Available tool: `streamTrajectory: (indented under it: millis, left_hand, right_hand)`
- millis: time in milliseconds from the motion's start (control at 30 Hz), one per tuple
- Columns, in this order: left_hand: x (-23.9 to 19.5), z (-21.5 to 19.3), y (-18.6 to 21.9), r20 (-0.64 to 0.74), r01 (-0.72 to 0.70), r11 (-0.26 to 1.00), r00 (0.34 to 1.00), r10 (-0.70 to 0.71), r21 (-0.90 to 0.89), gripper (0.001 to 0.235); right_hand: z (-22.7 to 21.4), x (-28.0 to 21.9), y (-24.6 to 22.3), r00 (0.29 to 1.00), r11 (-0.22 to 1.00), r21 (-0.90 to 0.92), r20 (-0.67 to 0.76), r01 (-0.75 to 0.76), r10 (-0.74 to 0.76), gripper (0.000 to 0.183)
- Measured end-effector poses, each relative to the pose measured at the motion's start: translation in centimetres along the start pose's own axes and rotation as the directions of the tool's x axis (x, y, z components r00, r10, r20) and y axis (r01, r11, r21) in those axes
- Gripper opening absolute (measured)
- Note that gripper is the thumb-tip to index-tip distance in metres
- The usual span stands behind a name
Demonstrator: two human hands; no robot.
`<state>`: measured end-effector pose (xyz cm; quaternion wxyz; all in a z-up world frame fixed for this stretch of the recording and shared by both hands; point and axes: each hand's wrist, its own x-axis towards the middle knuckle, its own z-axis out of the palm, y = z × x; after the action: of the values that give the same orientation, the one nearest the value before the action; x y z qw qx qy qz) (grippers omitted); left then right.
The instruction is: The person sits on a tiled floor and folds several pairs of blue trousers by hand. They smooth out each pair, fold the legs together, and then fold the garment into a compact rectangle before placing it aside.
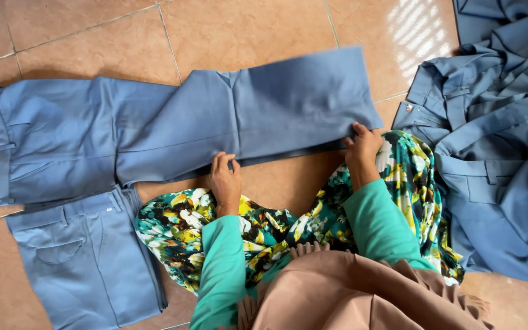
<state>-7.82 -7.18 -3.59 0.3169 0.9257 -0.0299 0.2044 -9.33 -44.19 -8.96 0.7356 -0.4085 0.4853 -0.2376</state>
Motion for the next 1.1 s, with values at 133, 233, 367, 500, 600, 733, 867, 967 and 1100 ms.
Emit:
streamTrajectory:
  millis: [133,233,367,500,600,733,867,967,1100]
  left_hand:
    - [-1.6,0.9,-1.5,0.215,0.037,0.989,0.974,-0.068,0.144,0.017]
    - [-1.1,0.9,-1.6,0.155,0.036,0.992,0.986,-0.055,0.123,0.018]
    - [0.1,-1.2,0.5,-0.007,-0.014,0.999,1.000,0.014,0.033,0.020]
    - [-1.4,0.2,-1.5,0.067,-0.043,0.996,0.997,0.038,0.083,0.022]
    - [-1.7,0.3,-1.3,0.193,-0.015,0.973,0.981,-0.031,0.231,0.017]
    - [-0.8,-0.8,-0.2,0.140,-0.050,0.967,0.990,0.015,0.250,0.016]
    - [-0.4,-1.3,0.3,0.038,-0.107,0.968,0.994,0.101,0.229,0.019]
    - [-1.4,-0.7,-0.5,0.125,-0.120,0.955,0.988,0.088,0.273,0.016]
    - [-1.8,-0.3,-0.8,0.157,-0.122,0.945,0.985,0.077,0.304,0.018]
  right_hand:
    - [1.4,-3.1,-2.4,0.994,0.994,-0.071,-0.072,-0.089,0.084,0.070]
    - [3.6,-3.8,-4.7,0.989,0.992,-0.046,-0.098,-0.118,0.113,0.086]
    - [0.0,0.7,-4.6,0.918,0.718,-0.617,0.019,0.324,-0.397,0.032]
    - [-3.4,7.1,-4.0,0.904,0.238,-0.893,0.308,0.383,-0.297,0.030]
    - [-2.5,8.7,-3.1,0.772,-0.132,-0.823,0.564,0.552,-0.292,0.025]
    - [-1.3,10.9,-3.1,0.833,-0.148,-0.866,0.501,0.478,-0.235,0.041]
    - [1.0,7.5,-5.2,0.906,-0.166,-0.921,0.379,0.351,-0.188,0.068]
    - [1.7,5.5,-5.8,0.933,-0.042,-0.946,0.323,0.321,-0.157,0.067]
    - [1.9,4.8,-6.9,0.945,0.060,-0.947,0.306,0.314,-0.114,0.067]
